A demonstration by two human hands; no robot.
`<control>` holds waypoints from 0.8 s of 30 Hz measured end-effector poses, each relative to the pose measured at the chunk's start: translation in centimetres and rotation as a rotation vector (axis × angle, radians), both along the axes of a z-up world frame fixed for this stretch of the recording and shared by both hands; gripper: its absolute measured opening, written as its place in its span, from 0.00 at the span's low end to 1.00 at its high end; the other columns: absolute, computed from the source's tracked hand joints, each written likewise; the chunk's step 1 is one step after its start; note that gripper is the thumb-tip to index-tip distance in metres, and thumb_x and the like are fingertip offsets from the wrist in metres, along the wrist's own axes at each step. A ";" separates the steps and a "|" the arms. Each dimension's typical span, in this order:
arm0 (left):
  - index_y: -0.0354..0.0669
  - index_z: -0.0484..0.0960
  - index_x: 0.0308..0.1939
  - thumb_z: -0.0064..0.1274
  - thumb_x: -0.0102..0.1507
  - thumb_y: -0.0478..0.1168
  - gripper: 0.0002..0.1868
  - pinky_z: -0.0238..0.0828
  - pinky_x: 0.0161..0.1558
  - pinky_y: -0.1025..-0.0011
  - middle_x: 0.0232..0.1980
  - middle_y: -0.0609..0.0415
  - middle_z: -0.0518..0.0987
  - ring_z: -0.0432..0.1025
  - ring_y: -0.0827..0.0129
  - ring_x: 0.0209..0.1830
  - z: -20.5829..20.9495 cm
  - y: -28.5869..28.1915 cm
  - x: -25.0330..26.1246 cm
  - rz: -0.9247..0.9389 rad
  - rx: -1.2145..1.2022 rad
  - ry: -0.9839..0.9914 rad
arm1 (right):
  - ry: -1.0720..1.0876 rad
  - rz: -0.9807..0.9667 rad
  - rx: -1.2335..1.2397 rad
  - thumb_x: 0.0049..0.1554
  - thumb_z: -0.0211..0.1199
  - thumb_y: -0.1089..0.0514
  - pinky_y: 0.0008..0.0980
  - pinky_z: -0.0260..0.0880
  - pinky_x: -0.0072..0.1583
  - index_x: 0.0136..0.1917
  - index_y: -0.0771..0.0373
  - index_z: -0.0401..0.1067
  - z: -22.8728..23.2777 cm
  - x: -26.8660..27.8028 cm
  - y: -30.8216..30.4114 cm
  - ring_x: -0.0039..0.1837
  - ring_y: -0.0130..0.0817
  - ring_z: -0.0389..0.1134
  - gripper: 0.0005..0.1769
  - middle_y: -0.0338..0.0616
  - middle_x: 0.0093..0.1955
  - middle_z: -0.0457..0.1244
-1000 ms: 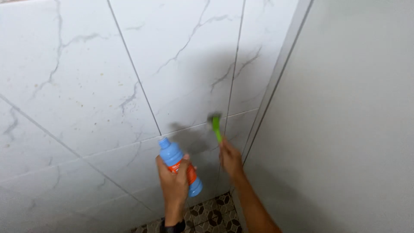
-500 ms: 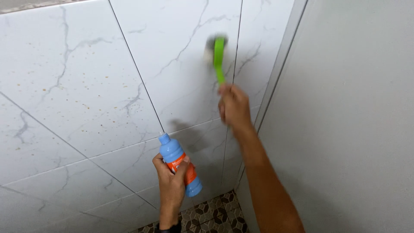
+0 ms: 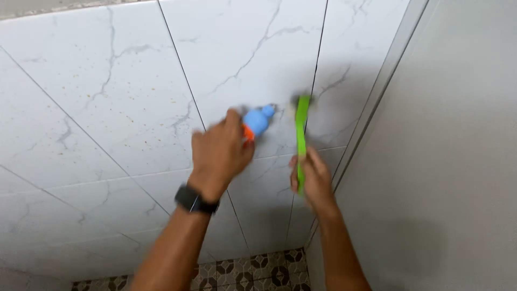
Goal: The person cleans wall tiles by applying liquid from a blue bottle and scrubbing the grout lines with a green brush.
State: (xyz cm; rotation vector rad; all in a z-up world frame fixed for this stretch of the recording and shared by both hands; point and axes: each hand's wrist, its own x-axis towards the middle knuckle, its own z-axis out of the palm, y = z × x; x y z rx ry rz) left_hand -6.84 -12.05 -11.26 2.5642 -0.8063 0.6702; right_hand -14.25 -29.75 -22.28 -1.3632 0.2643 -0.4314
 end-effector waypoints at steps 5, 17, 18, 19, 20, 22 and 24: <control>0.49 0.76 0.39 0.60 0.53 0.35 0.13 0.61 0.38 0.54 0.27 0.58 0.81 0.76 0.63 0.28 0.9 -1.4 0.9 0.187 0.320 -0.227 | -0.196 -0.125 -0.425 0.68 0.44 0.57 0.26 0.65 0.30 0.82 0.55 0.47 -2.0 1.8 -0.6 0.30 0.22 0.59 0.30 0.35 0.35 0.61; 0.40 0.73 0.58 0.61 0.62 0.49 0.26 0.68 0.28 0.63 0.34 0.51 0.82 0.76 0.63 0.26 -7.8 3.8 0.5 0.034 -0.255 0.026 | 0.062 -0.161 -0.763 0.68 0.44 0.55 0.27 0.61 0.29 0.78 0.55 0.59 -11.0 2.7 1.8 0.27 0.24 0.58 0.26 0.41 0.33 0.65; 0.39 0.71 0.61 0.58 0.65 0.50 0.27 0.71 0.28 0.65 0.35 0.50 0.82 0.77 0.64 0.27 -9.0 3.9 0.7 -0.041 -0.408 0.111 | -0.118 -0.237 -0.807 0.69 0.44 0.56 0.26 0.63 0.30 0.77 0.59 0.60 -8.5 3.4 1.3 0.28 0.23 0.60 0.25 0.39 0.35 0.66; 0.39 0.71 0.61 0.58 0.65 0.50 0.27 0.71 0.28 0.65 0.35 0.50 0.82 0.77 0.64 0.27 -9.8 4.0 0.3 -0.045 -0.407 0.113 | -0.115 -0.241 -0.807 0.69 0.44 0.56 0.26 0.63 0.30 0.77 0.59 0.60 -5.0 3.6 1.3 0.28 0.23 0.60 0.25 0.39 0.35 0.66; 0.39 0.69 0.63 0.55 0.66 0.51 0.27 0.74 0.29 0.65 0.36 0.51 0.82 0.77 0.65 0.28 -10.7 4.0 0.0 -0.092 -0.529 0.249 | -0.155 -0.278 -0.859 0.68 0.45 0.57 0.27 0.62 0.29 0.77 0.59 0.60 -1.5 3.7 1.2 0.28 0.24 0.60 0.25 0.39 0.34 0.66; 0.40 0.68 0.65 0.52 0.67 0.51 0.28 0.76 0.30 0.65 0.37 0.51 0.82 0.77 0.66 0.29 -12.4 4.0 -1.1 -0.139 -0.651 0.393 | -0.189 -0.314 -0.915 0.67 0.45 0.57 0.28 0.61 0.28 0.77 0.60 0.60 2.5 4.2 1.1 0.27 0.24 0.60 0.26 0.39 0.33 0.65; 0.40 0.68 0.64 0.50 0.68 0.49 0.25 0.79 0.37 0.65 0.43 0.50 0.82 0.78 0.67 0.36 -13.8 3.9 -2.1 -0.209 -0.889 0.491 | -0.470 -0.450 -1.053 0.75 0.46 0.57 0.27 0.66 0.39 0.79 0.61 0.61 3.6 5.2 1.0 0.39 0.21 0.66 0.22 0.43 0.42 0.67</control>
